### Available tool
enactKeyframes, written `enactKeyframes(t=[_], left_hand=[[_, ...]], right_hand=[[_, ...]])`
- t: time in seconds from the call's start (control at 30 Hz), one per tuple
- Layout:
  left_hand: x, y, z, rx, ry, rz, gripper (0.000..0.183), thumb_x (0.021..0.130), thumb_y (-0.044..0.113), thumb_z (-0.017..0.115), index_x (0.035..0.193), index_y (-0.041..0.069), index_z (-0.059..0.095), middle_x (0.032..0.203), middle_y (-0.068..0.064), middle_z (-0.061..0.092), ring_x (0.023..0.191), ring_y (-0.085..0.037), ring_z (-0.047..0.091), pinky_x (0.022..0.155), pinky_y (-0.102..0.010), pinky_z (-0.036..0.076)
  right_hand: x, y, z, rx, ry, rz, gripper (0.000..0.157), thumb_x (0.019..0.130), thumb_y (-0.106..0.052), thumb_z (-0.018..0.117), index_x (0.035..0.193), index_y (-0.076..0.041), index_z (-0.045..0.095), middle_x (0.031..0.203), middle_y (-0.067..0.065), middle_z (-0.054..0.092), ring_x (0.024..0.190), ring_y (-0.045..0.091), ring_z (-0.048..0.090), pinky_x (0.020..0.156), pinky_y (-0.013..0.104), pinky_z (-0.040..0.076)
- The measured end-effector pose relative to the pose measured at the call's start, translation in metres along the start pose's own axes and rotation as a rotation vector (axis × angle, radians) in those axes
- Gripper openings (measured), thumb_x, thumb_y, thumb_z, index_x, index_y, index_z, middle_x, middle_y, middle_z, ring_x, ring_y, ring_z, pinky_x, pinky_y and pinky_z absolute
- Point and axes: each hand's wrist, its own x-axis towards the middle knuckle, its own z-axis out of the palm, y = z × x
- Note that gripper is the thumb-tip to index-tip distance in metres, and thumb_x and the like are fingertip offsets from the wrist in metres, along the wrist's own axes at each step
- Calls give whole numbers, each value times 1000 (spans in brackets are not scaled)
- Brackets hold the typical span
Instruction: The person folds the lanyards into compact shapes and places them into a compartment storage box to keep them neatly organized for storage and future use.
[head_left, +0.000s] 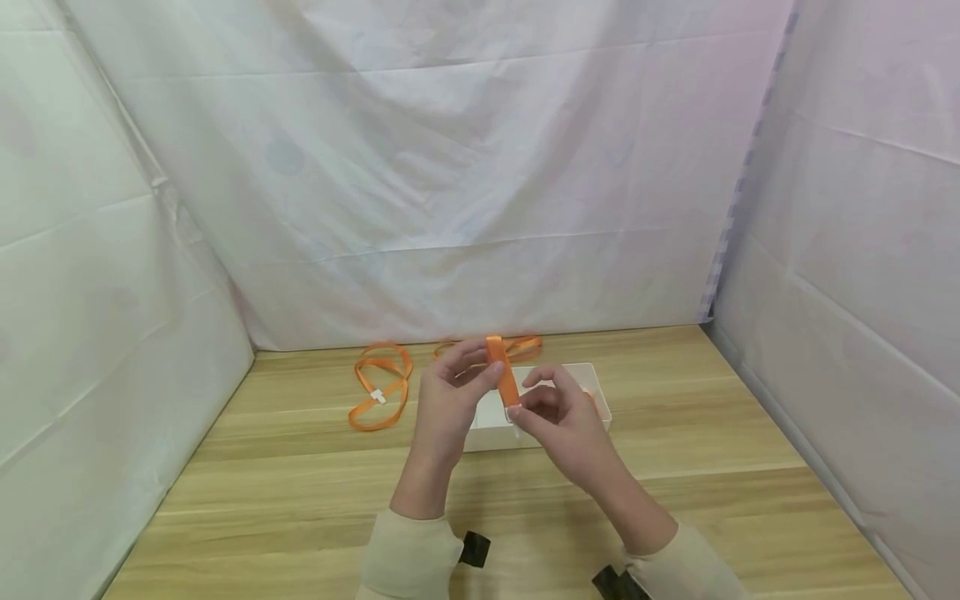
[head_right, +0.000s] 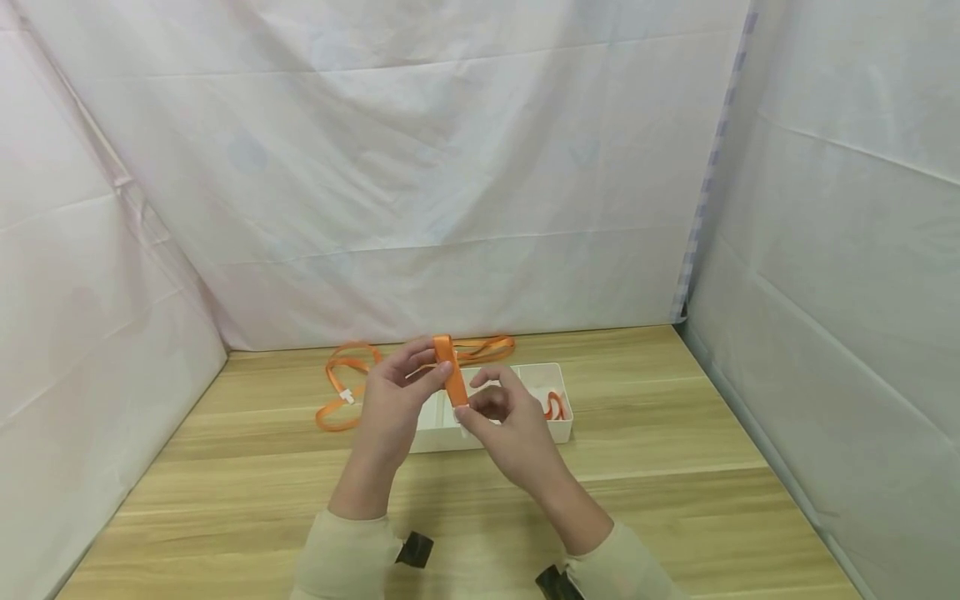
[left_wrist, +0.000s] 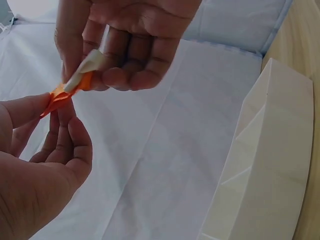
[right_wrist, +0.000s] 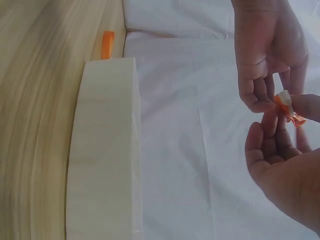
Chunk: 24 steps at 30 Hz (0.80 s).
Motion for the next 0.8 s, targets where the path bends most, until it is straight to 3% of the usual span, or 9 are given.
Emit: enactKeyframes(t=[0.17,0.37,0.47,0.57,0.67,0.8], left_hand=[[0,-1,0,16,-7,15,32,93,2,78,125,4,74,108,-6,77,96,-18,73,93,-34,61],[-3,4,0,20,-6,2,33,91,0,79,124,3,75,105,-1,76,94,-18,72,92,-34,60],[-5,8,1,1,-20,4,32,91,-1,79,123,1,74,103,2,76,93,-17,72,90,-32,60],[-7,10,3,-35,-55,7,32,92,-3,77,123,-4,71,101,5,75,91,-15,72,87,-30,60],[-8,10,4,-66,-80,0,33,92,-5,75,124,-6,69,101,5,74,89,-14,72,87,-29,60],[-9,7,4,-72,-86,-4,34,93,-4,75,126,-7,66,102,4,73,89,-14,73,90,-31,61]], right_hand=[[-1,3,-2,-9,-61,-203,20,99,-7,74,120,-5,72,100,12,77,90,8,69,82,25,60],[1,5,-13,25,-179,-221,24,105,-2,62,125,-1,75,122,17,78,107,4,72,93,23,61],[2,7,-17,59,-215,-320,26,102,7,61,124,4,74,123,21,77,115,3,72,99,24,60],[5,11,-18,34,-201,-512,31,91,17,69,118,4,76,115,21,78,115,6,73,98,23,60],[9,13,-16,-52,-117,-751,37,83,22,73,111,-1,79,104,16,80,108,13,74,96,21,59],[15,14,-12,-155,14,-1022,23,89,12,74,107,-2,80,96,13,77,96,23,70,90,22,58]])
